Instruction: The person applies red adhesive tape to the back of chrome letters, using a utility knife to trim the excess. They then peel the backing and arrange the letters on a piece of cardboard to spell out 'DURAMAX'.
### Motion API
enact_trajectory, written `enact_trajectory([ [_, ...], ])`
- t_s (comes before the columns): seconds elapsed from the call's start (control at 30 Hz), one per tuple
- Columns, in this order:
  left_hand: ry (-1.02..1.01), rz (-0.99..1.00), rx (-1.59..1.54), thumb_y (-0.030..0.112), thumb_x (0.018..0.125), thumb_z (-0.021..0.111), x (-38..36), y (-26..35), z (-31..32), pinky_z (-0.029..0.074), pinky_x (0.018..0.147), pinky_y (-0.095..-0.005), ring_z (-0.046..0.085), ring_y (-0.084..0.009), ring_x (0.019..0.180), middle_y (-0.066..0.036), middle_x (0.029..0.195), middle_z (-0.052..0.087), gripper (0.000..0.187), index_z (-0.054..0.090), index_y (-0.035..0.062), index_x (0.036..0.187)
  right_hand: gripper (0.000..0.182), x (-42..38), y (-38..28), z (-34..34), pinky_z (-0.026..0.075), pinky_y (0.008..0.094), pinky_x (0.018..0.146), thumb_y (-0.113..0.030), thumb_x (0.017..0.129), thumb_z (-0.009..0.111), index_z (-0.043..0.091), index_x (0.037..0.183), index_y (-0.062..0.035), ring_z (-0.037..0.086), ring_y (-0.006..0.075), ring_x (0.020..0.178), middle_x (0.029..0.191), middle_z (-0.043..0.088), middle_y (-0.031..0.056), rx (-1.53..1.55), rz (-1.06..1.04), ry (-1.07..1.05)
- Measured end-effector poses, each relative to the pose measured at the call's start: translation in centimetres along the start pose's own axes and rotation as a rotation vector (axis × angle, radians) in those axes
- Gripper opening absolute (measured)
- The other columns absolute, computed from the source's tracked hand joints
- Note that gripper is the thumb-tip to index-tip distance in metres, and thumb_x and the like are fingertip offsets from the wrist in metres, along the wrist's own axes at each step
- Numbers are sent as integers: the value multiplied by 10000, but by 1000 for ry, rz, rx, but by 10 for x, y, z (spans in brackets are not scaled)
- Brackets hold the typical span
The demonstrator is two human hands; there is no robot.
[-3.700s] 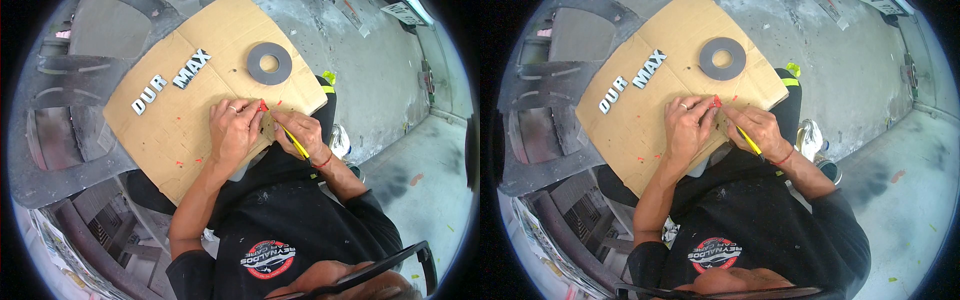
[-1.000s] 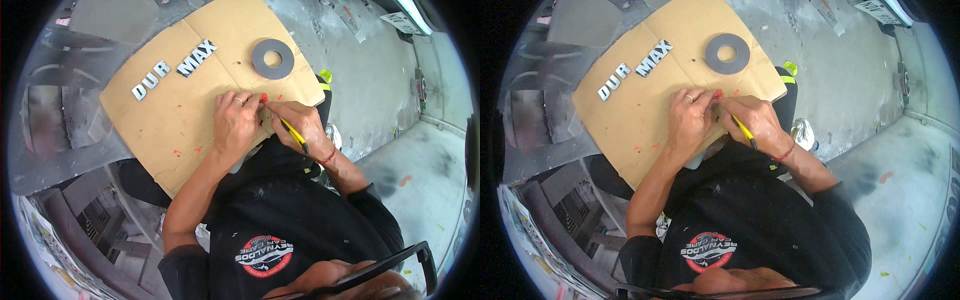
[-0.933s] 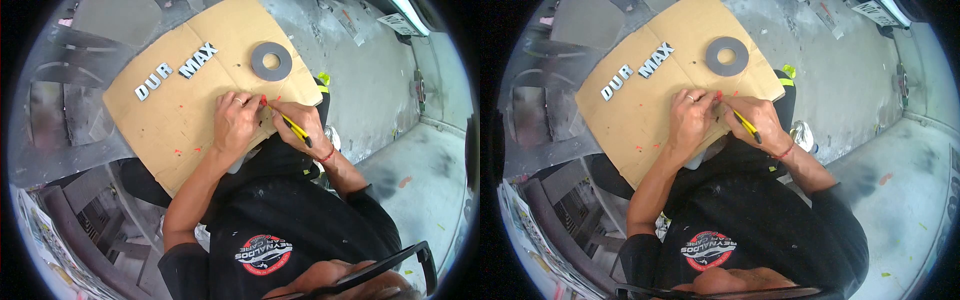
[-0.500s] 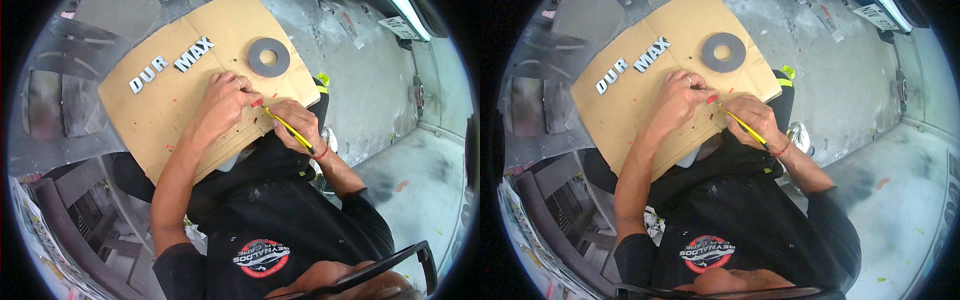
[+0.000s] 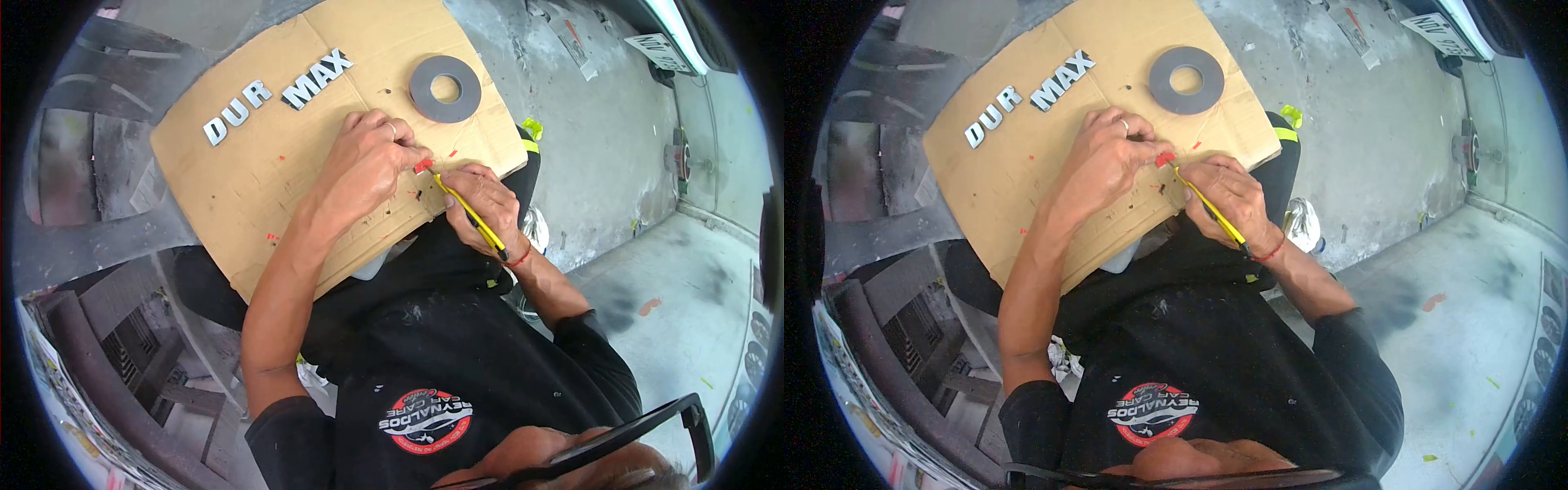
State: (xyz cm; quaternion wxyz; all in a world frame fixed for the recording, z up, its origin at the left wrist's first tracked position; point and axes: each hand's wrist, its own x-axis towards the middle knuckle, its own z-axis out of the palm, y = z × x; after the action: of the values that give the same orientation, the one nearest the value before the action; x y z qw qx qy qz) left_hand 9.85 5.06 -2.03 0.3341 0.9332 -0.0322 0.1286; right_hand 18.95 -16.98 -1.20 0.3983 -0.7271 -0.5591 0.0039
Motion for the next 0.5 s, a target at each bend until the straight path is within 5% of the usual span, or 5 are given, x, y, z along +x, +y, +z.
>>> enact_trajectory([
  [0.5, -10, -20, -12, 68, 832, 717, 0, 1, -2, 453, 970, -393, 621, -243, 1023, -33, 1005, 741, 260, 851, 181, 1024, 269, 0, 0, 2, 585, 407, 861, 68, 793, 742, 719, 1057, 18, 755, 284, 877, 970, 761, 134, -8, -2, 11],
])
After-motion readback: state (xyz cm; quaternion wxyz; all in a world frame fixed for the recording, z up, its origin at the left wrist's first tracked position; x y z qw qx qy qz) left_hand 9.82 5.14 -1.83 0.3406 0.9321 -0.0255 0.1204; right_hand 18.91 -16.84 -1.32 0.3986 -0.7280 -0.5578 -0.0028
